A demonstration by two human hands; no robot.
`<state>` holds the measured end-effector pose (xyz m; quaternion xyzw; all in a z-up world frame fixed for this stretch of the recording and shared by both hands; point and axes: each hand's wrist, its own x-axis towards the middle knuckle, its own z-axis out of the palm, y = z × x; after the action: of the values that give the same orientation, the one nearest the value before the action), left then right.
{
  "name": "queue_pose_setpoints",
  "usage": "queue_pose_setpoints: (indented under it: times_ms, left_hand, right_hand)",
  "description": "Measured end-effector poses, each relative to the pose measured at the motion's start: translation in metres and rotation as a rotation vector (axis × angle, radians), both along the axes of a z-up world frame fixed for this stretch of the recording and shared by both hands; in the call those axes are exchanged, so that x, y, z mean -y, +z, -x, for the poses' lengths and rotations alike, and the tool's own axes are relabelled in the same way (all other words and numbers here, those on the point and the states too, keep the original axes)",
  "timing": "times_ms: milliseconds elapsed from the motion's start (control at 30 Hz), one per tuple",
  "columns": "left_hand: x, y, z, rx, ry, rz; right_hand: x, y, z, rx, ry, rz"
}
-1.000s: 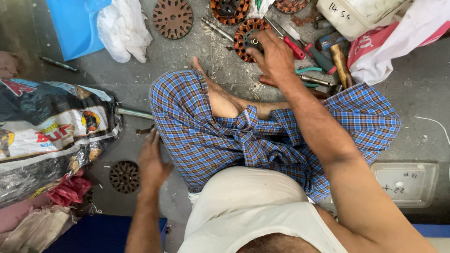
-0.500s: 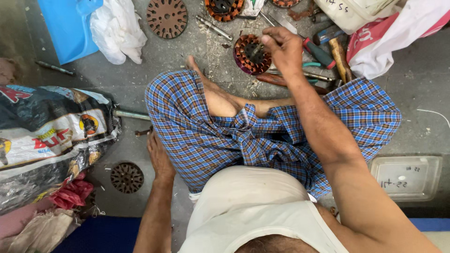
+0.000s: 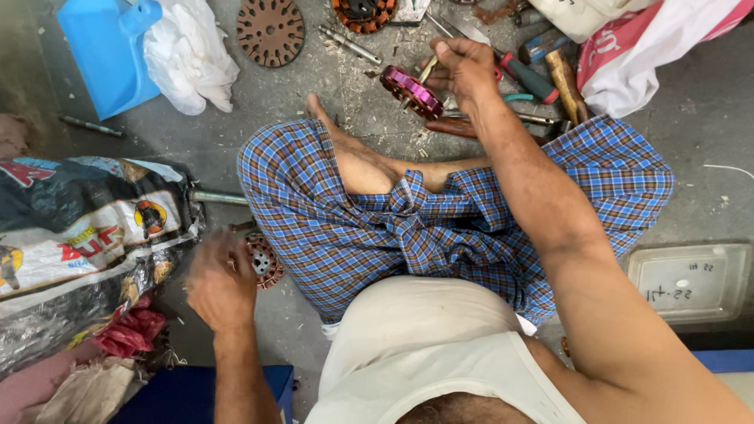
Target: The person assembles a fan motor stator, placing a copper-wound core onto a shaft and using pliers to secure components.
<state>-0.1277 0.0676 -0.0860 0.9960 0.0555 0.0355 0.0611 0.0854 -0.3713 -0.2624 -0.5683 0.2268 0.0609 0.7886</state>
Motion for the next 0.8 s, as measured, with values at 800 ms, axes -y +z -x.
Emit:
queue_pose_setpoints:
  times_ms: [800]
  left_hand:
    - [0.233, -0.072, -0.246, -0.283, -0.705, 0.377]
  right_hand:
    - [0.041, 0.051, 0.013, 0.398, 0.570, 0.798]
